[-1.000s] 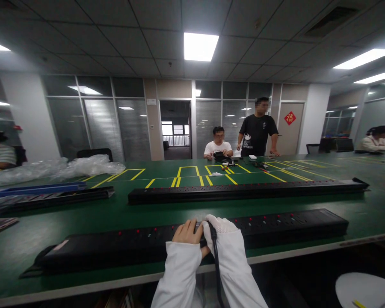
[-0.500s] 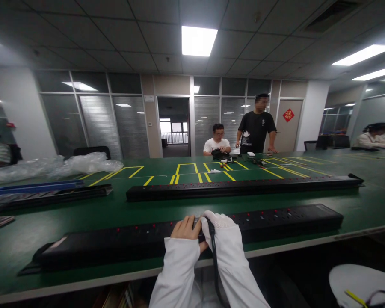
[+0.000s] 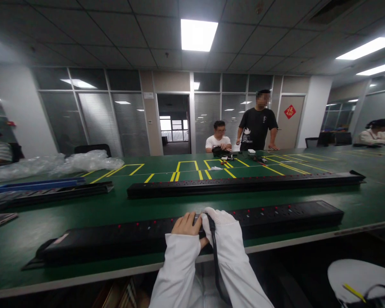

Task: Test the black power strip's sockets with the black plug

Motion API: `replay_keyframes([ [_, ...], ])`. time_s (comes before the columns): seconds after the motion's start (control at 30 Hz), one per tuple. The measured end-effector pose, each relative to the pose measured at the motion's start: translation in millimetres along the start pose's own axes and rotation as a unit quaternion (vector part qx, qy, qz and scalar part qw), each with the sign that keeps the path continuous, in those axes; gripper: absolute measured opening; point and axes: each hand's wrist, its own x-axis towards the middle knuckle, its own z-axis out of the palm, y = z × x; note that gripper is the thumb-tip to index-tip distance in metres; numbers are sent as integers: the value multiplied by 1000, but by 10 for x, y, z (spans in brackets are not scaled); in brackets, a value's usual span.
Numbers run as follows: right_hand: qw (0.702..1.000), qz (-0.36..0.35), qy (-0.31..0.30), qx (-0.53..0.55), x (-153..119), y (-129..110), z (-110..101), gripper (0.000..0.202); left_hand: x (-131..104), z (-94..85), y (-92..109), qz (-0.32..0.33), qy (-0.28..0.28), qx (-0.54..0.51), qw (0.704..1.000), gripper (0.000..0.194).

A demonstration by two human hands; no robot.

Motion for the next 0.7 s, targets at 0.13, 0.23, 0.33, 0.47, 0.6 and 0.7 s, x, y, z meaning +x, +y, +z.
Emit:
replay_keyframes([
  [0.13, 1000, -3, 5, -4, 16, 11, -7, 31, -7, 35, 6, -9, 19, -9, 1000, 49],
  [0.23, 1000, -3, -8, -5, 10, 22, 18, 31, -4, 12, 8, -6, 17, -10, 1000, 50],
  [0.33, 1000, -4, -23, -1, 22, 24, 44, 32, 7, -17, 6, -7, 0, -6, 1000, 51],
  [0.47, 1000, -5, -16, 3, 63, 25, 28, 31, 2, 3, -2, -7, -4, 3, 1000, 53],
  [0.6, 1000, -1, 15, 0, 52, 28, 7, 30, -15, 67, -8, -7, 14, -3, 1000, 50],
  [0.7, 1000, 0, 20, 1, 21, 23, 29, 31, -17, 63, -2, -10, 19, -9, 1000, 49],
])
